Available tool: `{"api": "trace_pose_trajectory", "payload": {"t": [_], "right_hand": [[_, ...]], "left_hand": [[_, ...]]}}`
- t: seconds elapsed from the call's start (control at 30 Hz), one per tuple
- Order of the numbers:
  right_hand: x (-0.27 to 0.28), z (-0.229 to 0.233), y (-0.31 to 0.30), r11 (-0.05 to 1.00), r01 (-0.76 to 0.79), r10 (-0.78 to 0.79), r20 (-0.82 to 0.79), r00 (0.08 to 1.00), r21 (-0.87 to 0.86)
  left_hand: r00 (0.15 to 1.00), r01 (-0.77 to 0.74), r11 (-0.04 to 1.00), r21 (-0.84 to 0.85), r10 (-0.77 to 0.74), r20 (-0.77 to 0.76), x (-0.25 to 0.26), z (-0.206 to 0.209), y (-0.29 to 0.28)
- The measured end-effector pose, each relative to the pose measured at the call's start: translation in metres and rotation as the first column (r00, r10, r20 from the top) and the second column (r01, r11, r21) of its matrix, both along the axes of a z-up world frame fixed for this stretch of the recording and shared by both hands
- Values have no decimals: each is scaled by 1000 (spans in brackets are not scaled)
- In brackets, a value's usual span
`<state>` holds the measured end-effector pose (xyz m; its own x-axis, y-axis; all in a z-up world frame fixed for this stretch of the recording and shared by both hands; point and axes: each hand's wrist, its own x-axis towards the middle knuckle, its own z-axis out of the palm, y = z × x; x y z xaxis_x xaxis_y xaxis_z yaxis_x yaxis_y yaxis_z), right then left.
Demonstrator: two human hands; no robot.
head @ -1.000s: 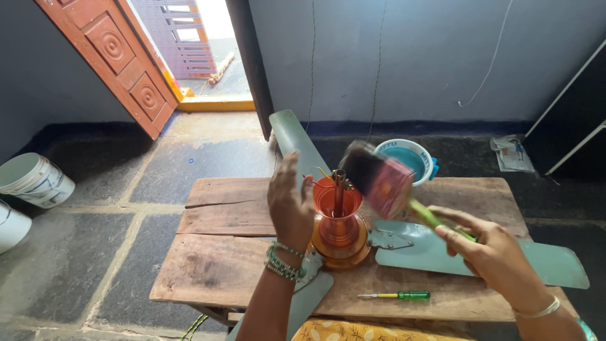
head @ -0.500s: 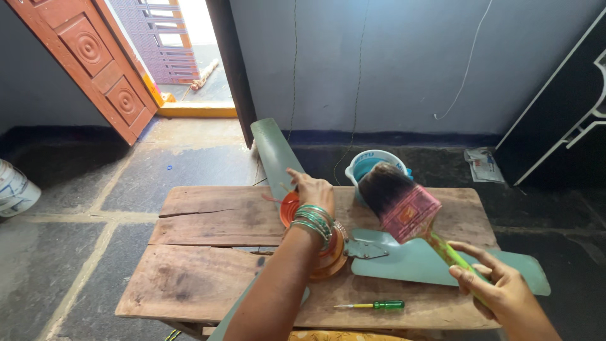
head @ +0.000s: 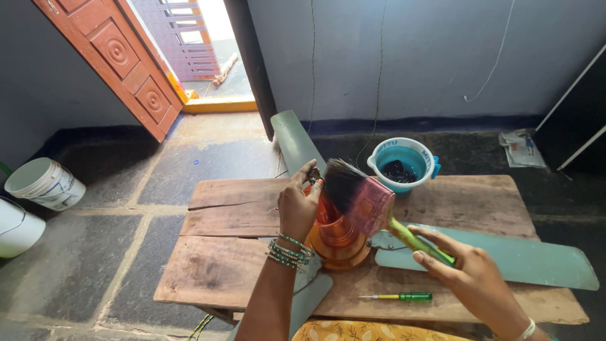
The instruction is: The person cleans the ceiling fan blades with a brush, then uses a screwdriver to remove screws and detach the blades from the fan motor. The blades are placed on the wooden table after removal.
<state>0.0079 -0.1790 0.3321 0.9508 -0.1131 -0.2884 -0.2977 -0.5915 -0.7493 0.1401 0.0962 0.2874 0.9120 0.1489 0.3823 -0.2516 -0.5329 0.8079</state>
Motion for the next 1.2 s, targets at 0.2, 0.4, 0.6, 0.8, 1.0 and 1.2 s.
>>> {"api": "trace_pose_trajectory", "payload": {"t": [0.2, 0.4, 0.6, 0.8, 1.0, 1.2], "right_hand": [[-8, 8, 1, 994, 54, -54, -6, 999, 96], [7, 8, -17, 997, -3, 6, -53, 999, 73], [17, 33, -24, 811, -296, 214, 214, 953, 504], [43, 49, 35, 802, -327, 139, 377, 916, 499], [78, 49, 87, 919, -320, 392, 630, 670, -231], [80, 45, 85, 958, -244, 279, 711, 645, -154]], "left_hand": [[1000, -1, 1000, -6, 1, 9, -8, -13, 2], [998, -67, 998, 3, 66, 17, -17, -17, 3], [961, -106, 991, 82, 123, -247, -24, -28, 12], [992, -64, 997, 38, 60, 111, -31, -49, 14], [993, -57, 998, -28, 54, -105, -34, -55, 18], [930, -103, 943, -316, -21, -366, -39, -71, 38]]}}
